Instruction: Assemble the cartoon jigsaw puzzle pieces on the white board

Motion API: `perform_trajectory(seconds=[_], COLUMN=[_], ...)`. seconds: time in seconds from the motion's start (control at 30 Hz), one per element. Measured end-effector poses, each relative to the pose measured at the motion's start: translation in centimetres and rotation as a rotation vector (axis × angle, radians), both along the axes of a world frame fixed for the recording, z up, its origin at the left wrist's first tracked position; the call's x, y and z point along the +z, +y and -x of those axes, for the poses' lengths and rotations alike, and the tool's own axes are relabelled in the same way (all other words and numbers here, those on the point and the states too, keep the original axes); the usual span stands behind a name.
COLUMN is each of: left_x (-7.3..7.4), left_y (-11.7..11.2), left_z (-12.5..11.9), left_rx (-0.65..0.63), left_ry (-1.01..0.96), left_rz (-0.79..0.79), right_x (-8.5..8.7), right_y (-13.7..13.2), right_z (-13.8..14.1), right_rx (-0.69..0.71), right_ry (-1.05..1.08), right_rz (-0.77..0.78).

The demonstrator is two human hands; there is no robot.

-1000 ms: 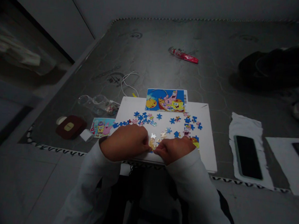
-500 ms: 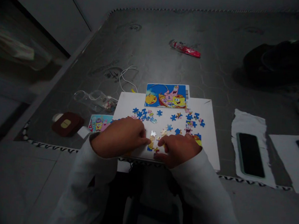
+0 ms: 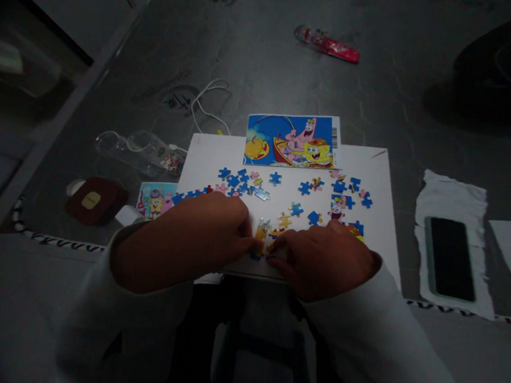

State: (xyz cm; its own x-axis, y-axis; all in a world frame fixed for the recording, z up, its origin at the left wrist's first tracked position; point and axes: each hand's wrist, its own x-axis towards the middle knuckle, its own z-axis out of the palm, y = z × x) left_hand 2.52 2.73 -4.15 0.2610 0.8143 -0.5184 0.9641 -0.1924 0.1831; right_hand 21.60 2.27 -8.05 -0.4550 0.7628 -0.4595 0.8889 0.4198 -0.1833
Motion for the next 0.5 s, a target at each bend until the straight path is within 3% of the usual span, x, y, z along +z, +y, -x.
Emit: perform_trajectory(seconds=[0.13,0.3,0.5], left_x=[0.2,0.6,0.4], left_y=[0.0,-0.1,-0.2], left_z=[-0.3,-0.3,-0.2], left_rx=[-0.002,-0.036,-0.091], left_ry=[0.014,0.009,0.029], left_rz=[0.017,0.010,0.000], right_x=[-0.8,-1.1,-1.1], right_y=[0.0,0.2,0.0], right_z=[-0.9,-2.1,-2.3], right_rx=[0.100,0.233,0.282], right_ry=[0.112,0.205,0.242], right_rz=[-0.103,-0.118,-0.200])
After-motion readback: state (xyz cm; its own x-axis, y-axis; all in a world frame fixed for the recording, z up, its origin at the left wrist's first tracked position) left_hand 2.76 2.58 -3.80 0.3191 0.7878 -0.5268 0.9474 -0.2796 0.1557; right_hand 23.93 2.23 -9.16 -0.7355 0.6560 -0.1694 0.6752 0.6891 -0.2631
